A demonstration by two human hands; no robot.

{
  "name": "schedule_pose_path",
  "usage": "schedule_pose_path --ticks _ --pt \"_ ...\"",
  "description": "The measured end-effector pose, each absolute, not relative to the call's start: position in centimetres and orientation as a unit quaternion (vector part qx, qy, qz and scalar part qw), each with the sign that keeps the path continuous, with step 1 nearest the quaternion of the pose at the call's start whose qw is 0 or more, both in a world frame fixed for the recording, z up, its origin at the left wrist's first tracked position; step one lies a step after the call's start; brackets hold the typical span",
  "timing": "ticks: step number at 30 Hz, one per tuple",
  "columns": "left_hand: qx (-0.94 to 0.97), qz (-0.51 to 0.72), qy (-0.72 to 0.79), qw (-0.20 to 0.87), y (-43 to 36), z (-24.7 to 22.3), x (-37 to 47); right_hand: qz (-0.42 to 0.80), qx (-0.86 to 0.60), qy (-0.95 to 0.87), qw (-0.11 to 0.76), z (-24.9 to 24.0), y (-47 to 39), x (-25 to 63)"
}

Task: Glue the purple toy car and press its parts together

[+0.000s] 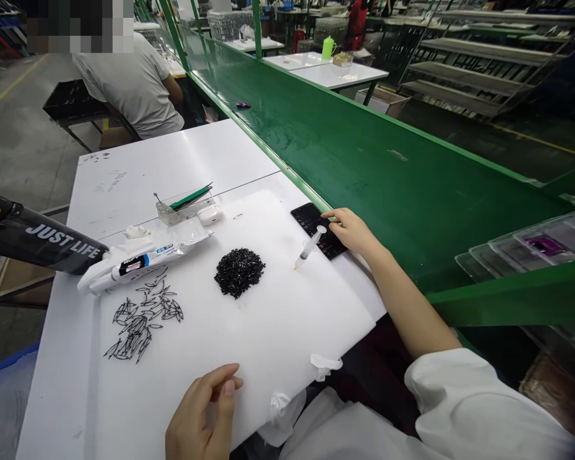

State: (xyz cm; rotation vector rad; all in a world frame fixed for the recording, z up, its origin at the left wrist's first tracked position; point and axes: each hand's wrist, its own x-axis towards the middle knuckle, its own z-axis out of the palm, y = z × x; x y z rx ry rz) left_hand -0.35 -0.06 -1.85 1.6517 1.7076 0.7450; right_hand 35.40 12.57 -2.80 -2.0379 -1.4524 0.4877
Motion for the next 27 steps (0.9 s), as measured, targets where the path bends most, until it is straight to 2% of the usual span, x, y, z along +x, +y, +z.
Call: schedule_pose_path --ticks 9,27 --pt "0.633 0.286 0.641 0.327 -0.1 -1.9 -0.4 0.295 -0.737 -0.527 0.305 -2.4 12.0 36.4" --pt "0.705 0.259 0.597 0.282 0.6 -2.5 -1.7 0.315 -0.732 -0.526 0.296 -2.2 11.8 36.4"
